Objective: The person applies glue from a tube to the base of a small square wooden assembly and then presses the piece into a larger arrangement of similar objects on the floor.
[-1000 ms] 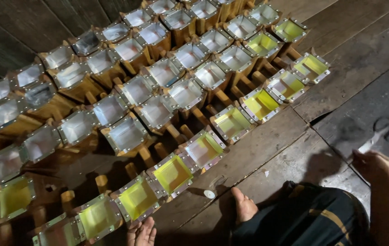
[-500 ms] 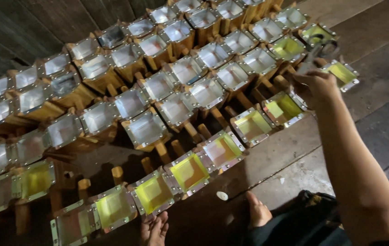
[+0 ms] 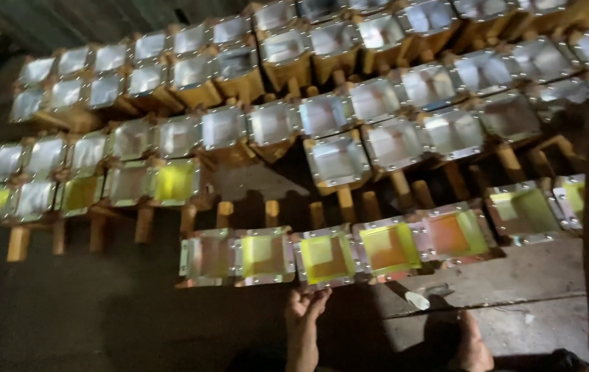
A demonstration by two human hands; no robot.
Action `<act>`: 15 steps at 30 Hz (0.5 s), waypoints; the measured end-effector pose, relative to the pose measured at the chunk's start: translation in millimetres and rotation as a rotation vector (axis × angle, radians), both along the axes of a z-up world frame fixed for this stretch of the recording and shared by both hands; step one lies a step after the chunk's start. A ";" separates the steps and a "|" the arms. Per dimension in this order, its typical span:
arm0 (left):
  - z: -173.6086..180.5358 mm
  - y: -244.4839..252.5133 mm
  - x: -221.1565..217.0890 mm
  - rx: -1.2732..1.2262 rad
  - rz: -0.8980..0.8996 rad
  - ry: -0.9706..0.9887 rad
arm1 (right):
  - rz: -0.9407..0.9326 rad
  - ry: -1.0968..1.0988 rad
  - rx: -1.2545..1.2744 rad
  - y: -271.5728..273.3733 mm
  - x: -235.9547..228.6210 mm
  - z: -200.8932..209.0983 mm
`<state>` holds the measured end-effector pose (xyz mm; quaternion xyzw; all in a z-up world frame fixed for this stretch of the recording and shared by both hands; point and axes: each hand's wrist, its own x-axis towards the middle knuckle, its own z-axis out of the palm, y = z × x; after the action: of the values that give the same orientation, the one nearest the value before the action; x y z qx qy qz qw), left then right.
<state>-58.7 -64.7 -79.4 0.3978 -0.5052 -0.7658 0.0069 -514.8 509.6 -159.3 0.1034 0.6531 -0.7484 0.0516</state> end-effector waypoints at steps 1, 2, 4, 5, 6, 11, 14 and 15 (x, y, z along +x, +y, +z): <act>-5.5 0.9 0.2 0.034 0.021 0.088 | -0.134 0.073 0.206 -31.2 20.9 28.0; -10.7 1.9 0.0 0.069 0.041 0.177 | -0.272 0.145 0.411 -60.8 43.2 57.0; -23.6 5.0 2.8 0.072 0.041 0.159 | -0.358 0.271 0.512 -136.5 59.2 95.6; -29.9 6.8 4.3 0.072 0.027 0.140 | -0.457 0.398 0.607 -173.8 68.9 114.5; -25.0 6.2 5.2 0.074 0.039 0.143 | -0.447 0.404 0.607 -196.5 56.4 101.3; -23.5 15.5 14.1 -0.019 -0.209 0.094 | 0.284 0.713 0.887 -440.3 136.8 190.8; -14.6 18.8 17.3 0.065 -0.270 0.208 | 0.379 1.140 1.074 -545.7 144.3 166.9; -24.7 21.3 18.3 0.064 -0.264 0.208 | 0.384 1.143 1.071 -572.2 145.0 163.6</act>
<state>-40.4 -43.4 -104.1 0.2466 -0.5249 -0.8128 -0.0542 -369.8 -62.6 4.4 -0.3988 0.8548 -0.2490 -0.2196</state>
